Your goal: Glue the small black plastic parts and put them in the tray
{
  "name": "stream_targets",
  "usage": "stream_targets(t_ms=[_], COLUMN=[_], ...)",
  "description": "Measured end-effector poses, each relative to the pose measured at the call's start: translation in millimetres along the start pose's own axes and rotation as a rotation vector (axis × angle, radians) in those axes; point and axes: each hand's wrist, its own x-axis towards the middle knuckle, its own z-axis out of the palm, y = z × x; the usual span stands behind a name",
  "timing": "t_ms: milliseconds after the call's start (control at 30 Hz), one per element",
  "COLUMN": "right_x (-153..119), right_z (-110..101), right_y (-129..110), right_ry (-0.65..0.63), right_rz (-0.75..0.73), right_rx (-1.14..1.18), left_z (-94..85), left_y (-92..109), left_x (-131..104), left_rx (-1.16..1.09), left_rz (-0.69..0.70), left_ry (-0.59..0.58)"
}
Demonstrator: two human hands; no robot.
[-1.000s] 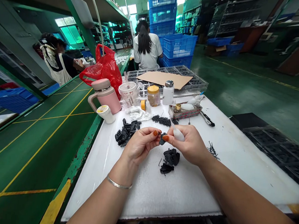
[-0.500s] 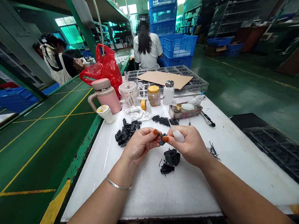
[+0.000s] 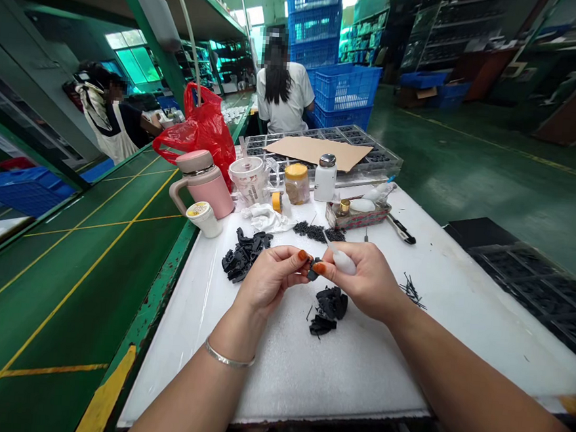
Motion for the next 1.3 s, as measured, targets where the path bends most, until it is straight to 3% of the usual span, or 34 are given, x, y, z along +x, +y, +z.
stream_targets(t_ms=[367,833,933,1067,1167,1233,1300], right_x=[0.8,4.8,7.7,8.3,8.4,9.7,11.9], right_z=[-1.1,-0.4,-8.6,-20.9,-27.0,-30.5,-34.4], right_y=[-1.3,1.0,1.9,4.9,8.8,11.2,13.1], right_ry=[-0.052,-0.104,-0.245,-0.581,-0.718,-0.686,-0.565], right_rz=[-0.008,0.074,0.144,0.239,0.278,0.283,0.277], right_rx=[0.0,0.019,0.035,-0.019,-0.078,-0.12,-0.164], left_z=[-4.7,-8.8,-13.9,-31.1,-40.8,-40.9,-35.3], left_y=[2.6,5.5,9.9,21.2,29.4,31.9,30.8], left_x=[-0.7,1.8,3.8,5.6,3.8,0.8,-3.5], left_rx=[0.205,0.154,0.103,0.052,0.227,0.513,0.83], left_rz=[0.099,0.015,0.09,0.214,0.243,0.175,0.067], left_ry=[0.0,-0.034,0.039,0.191,0.177,0.053,-0.131])
